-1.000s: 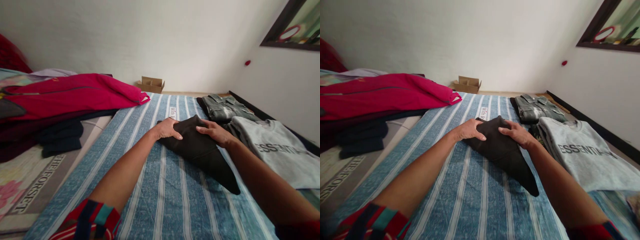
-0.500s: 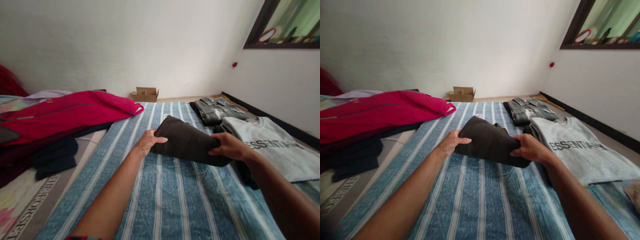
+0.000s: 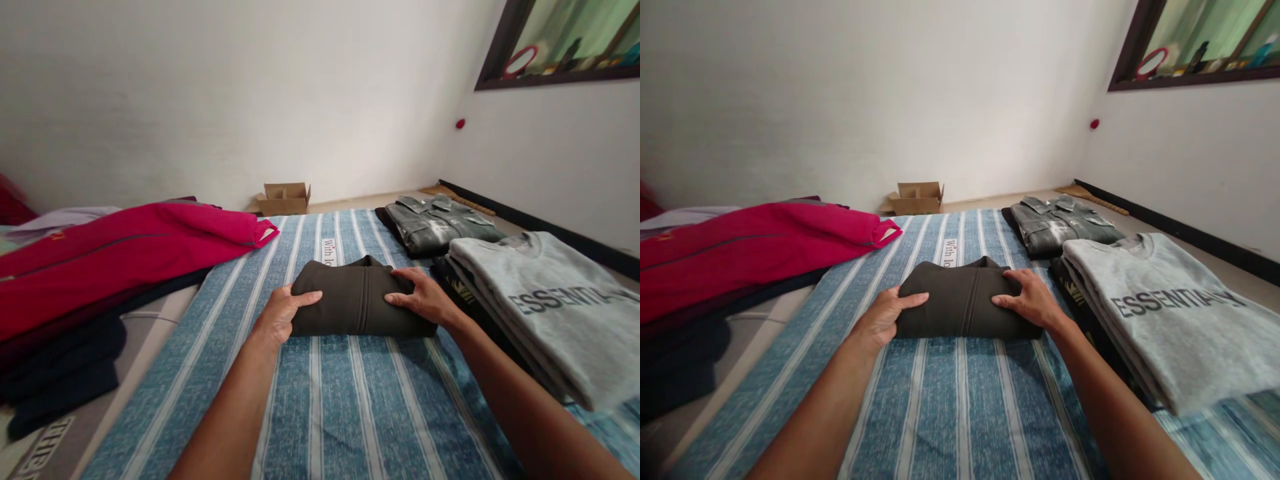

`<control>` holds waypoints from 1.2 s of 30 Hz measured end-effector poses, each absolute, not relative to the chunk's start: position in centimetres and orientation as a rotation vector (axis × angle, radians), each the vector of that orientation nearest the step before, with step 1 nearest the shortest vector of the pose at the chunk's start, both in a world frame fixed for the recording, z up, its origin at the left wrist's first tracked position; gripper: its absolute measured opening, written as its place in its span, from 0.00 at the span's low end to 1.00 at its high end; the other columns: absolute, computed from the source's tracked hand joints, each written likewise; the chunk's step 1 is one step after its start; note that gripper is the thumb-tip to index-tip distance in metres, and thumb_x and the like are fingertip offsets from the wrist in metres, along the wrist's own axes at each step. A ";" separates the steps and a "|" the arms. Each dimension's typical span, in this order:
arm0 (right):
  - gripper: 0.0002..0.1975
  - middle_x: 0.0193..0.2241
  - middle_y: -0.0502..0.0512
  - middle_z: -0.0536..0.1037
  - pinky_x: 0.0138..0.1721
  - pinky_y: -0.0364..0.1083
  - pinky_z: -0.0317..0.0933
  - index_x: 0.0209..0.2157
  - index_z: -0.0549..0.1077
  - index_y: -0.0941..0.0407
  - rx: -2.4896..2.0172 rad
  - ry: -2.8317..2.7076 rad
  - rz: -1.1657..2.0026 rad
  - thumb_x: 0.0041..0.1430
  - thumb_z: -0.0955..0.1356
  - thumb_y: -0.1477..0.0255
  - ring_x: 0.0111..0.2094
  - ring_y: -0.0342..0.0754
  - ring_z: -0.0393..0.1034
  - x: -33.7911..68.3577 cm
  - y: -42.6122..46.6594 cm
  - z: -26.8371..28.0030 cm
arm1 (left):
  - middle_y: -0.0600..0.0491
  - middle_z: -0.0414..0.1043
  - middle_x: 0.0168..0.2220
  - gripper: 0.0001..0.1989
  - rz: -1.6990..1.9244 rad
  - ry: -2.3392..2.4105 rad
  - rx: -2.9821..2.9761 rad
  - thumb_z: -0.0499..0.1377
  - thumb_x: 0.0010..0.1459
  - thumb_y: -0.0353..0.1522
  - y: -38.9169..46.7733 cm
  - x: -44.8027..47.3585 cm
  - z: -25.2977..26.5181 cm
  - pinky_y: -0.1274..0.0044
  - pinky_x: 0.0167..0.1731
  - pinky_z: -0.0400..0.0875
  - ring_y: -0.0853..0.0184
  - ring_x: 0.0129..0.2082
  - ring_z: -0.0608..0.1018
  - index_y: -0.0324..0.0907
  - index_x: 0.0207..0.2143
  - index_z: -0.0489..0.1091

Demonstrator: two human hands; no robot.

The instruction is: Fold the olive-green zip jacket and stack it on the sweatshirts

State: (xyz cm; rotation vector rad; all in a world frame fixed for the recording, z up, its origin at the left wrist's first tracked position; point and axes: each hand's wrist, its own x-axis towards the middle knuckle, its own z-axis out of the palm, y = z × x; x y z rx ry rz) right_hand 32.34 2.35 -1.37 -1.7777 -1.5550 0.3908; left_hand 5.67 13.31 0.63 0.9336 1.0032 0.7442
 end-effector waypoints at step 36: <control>0.49 0.47 0.61 0.71 0.45 0.52 0.65 0.60 0.54 0.54 -1.589 -0.723 0.747 0.36 0.76 0.62 0.44 0.57 0.70 30.5 -1.5 -1.7 | 0.49 0.78 0.27 0.21 0.813 1.061 0.918 0.69 0.30 0.24 13.2 6.0 0.8 0.74 0.27 0.76 0.61 0.25 0.80 0.36 0.33 0.74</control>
